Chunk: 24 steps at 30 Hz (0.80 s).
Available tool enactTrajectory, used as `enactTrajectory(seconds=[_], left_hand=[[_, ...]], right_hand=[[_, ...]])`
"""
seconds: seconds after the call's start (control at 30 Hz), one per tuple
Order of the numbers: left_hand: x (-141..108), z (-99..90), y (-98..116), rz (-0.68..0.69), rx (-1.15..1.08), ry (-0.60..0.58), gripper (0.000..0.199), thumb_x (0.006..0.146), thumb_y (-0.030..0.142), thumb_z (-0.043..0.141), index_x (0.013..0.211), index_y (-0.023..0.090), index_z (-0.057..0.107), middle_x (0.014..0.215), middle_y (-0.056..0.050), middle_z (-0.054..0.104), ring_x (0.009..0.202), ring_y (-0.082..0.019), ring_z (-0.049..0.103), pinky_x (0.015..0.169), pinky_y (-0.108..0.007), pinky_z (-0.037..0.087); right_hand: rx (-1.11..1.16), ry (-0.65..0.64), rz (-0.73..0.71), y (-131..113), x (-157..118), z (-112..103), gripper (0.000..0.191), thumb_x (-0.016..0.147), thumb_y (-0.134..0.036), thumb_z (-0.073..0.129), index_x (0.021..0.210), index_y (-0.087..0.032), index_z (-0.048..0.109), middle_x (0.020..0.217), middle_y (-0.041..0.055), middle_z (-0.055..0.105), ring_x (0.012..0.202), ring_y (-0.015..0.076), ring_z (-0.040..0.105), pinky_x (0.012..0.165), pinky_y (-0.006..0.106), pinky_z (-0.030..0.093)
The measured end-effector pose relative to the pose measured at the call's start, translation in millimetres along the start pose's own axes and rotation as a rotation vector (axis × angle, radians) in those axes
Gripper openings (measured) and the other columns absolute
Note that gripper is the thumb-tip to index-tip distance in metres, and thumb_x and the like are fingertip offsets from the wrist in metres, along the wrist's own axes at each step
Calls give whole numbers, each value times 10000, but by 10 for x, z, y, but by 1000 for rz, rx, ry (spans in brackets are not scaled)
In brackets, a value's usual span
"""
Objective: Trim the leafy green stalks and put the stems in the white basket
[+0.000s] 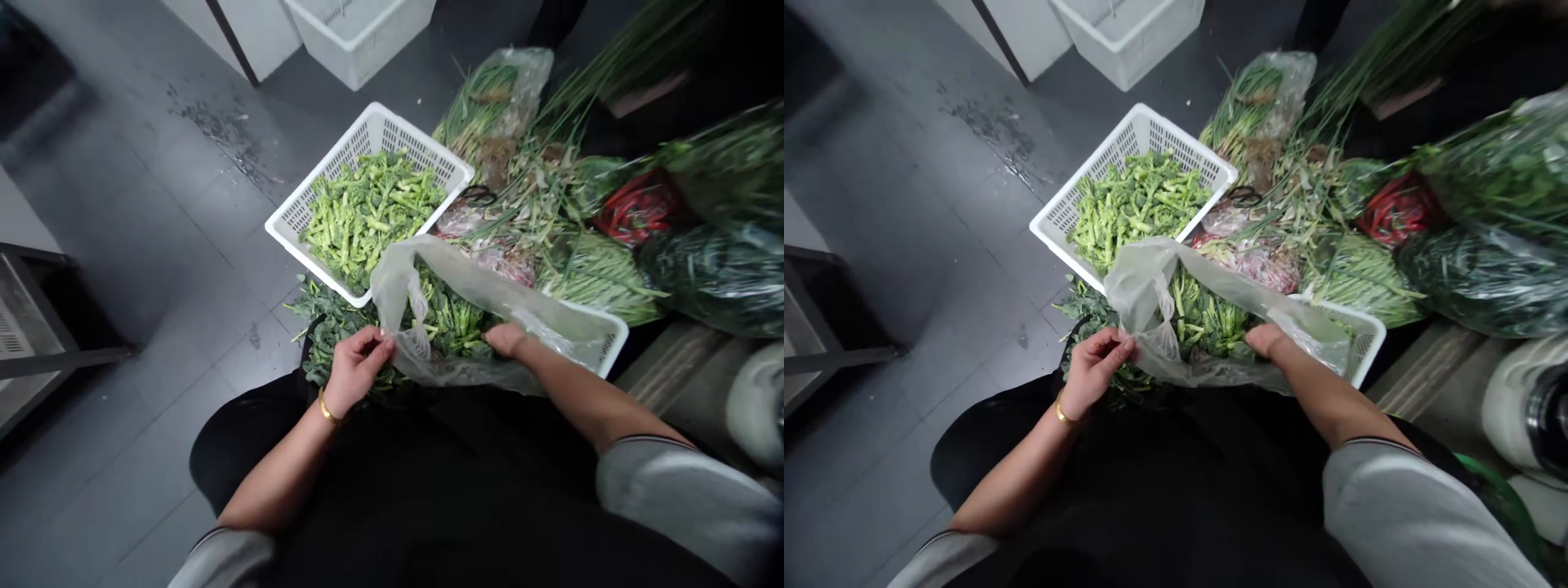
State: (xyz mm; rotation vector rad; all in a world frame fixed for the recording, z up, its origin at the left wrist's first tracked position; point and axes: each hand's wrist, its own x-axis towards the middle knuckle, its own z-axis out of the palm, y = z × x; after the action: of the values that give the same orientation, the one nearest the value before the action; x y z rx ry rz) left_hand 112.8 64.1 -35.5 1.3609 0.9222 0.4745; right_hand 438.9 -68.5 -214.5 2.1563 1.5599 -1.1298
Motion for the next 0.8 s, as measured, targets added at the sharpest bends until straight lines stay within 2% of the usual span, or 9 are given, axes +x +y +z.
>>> enactTrajectory(seconds=[0.1, 0.17, 0.23, 0.33, 0.4, 0.53, 0.63, 0.73, 0.8], left_hand=[[10, -59, 13, 78, 142, -11, 267, 846, 401, 573, 746, 155, 597, 648, -10, 581, 601, -119, 532, 593, -244, 439], [-33, -140, 83, 177, 285, 75, 231, 824, 383, 599, 870, 158, 625, 767, -37, 609, 702, -145, 566, 645, -263, 466], [-145, -224, 205, 303, 403, 201, 320, 786, 360, 644, 1045, 175, 610, 952, -77, 618, 874, -186, 585, 730, -298, 490], [-426, -268, 419, 421, 409, 306, 387, 792, 342, 641, 1144, 194, 573, 1058, -97, 607, 976, -202, 586, 786, -318, 503], [-633, -214, 517, 437, 334, 245, 324, 824, 341, 609, 1108, 187, 593, 1017, -86, 634, 913, -185, 612, 774, -305, 509], [-874, -8, 522, 360, 287, -112, 307, 840, 415, 584, 991, 158, 657, 883, -83, 675, 772, -182, 638, 723, -321, 524], [-851, 112, 484, 435, 360, -32, 634, 695, 504, 718, 1208, 159, 577, 1184, -161, 609, 1071, -298, 592, 915, -451, 478], [-759, 187, 524, 592, 360, 12, 1184, 452, 559, 837, 1443, 182, 310, 1507, -187, 285, 1385, -385, 257, 1135, -527, 214], [-719, 213, 541, 605, 295, -22, 1339, 383, 567, 854, 1486, 191, 193, 1555, -174, 161, 1419, -391, 147, 1166, -519, 119]], right_hand=[[122, 43, -20, -145, -163, -399, 29, 678, -184, 636, 701, -178, 652, 698, 65, 671, 732, 206, 619, 719, 314, 443], [225, 107, -47, -250, -348, -642, 87, 665, -205, 615, 741, -181, 650, 702, 32, 668, 694, 179, 602, 683, 281, 442], [310, 184, -64, -352, -574, -839, 153, 676, -254, 594, 791, -169, 648, 734, 27, 672, 684, 171, 593, 660, 271, 453], [396, 299, -75, -521, -953, -1088, 254, 696, -327, 561, 846, -141, 648, 771, 37, 672, 698, 180, 602, 674, 293, 477], [501, 385, -64, -682, -1218, -1267, 267, 668, -349, 583, 829, -147, 652, 751, 35, 667, 692, 192, 606, 672, 310, 486], [929, 538, -119, -1153, -1768, -1643, 237, 555, -315, 676, 745, -176, 650, 756, 38, 677, 731, 207, 627, 692, 320, 502], [1168, 513, -242, -1561, -2133, -1787, 246, 528, -301, 685, 734, -173, 644, 766, 45, 689, 738, 220, 645, 691, 343, 520], [1336, 425, -306, -1951, -2346, -1739, 245, 555, -305, 665, 768, -189, 638, 730, 41, 694, 713, 230, 660, 661, 359, 537], [1400, 354, -329, -2186, -2388, -1644, 208, 599, -346, 642, 757, -214, 621, 658, 37, 677, 673, 232, 661, 610, 358, 541]])
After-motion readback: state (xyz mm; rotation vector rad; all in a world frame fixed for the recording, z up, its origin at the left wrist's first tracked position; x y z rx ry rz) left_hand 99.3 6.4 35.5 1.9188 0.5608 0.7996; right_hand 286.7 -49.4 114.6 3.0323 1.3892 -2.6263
